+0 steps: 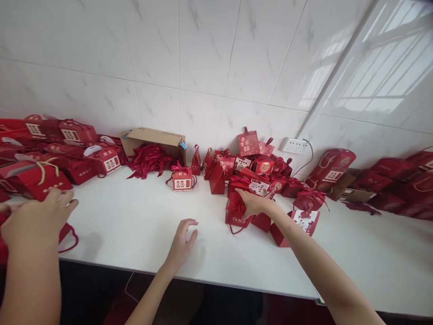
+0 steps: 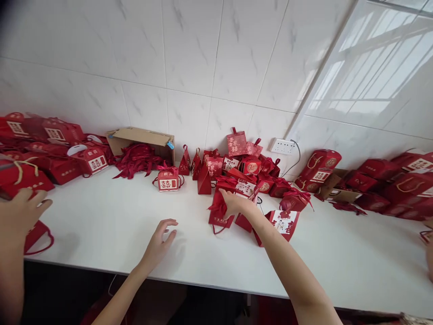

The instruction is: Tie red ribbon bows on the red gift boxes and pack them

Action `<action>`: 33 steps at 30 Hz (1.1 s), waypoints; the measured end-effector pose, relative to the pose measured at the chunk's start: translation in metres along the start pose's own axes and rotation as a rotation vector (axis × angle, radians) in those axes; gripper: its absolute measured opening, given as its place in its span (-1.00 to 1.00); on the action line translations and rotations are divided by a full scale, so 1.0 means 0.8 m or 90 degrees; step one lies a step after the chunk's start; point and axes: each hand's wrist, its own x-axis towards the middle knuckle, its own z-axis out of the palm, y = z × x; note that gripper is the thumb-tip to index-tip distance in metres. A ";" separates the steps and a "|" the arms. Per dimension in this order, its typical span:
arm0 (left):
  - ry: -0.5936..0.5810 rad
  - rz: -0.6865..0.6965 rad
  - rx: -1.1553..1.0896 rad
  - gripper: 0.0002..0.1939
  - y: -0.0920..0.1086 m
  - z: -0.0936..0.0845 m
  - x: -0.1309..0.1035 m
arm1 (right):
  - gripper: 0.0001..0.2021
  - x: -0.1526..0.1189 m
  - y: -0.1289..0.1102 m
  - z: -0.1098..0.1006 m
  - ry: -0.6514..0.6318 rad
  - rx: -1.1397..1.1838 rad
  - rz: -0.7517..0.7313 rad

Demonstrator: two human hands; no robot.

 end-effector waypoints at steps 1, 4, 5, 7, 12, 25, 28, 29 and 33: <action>0.013 -0.024 -0.021 -0.77 -0.002 -0.005 0.002 | 0.11 -0.001 -0.001 0.004 -0.004 -0.001 -0.081; 0.057 -0.083 -0.083 -0.73 -0.003 -0.013 0.008 | -0.13 -0.008 -0.007 0.016 0.017 0.014 -0.248; 0.068 -0.097 -0.099 -0.71 -0.001 -0.013 0.010 | -0.20 -0.012 -0.009 0.020 0.066 0.028 -0.256; 0.077 -0.113 -0.122 -0.68 0.003 -0.012 0.012 | -0.31 -0.021 -0.011 0.028 0.213 0.074 -0.220; 0.058 -0.130 -0.158 -0.57 0.016 -0.002 0.019 | -0.31 -0.029 -0.019 0.064 0.315 0.219 -0.187; -0.093 -0.116 -0.038 -0.70 0.077 -0.003 0.006 | -0.09 -0.045 -0.053 0.135 0.434 0.233 -0.133; -0.231 -0.126 -0.070 -0.71 0.089 -0.007 -0.003 | -0.19 -0.054 -0.075 0.142 0.522 0.071 -0.196; -0.275 -0.113 -0.059 -0.71 0.092 -0.011 -0.004 | -0.31 -0.054 -0.080 0.145 0.536 0.029 -0.244; -0.406 -0.051 0.022 -0.71 0.096 -0.033 0.008 | -0.63 -0.045 -0.085 0.159 0.608 -0.035 -0.385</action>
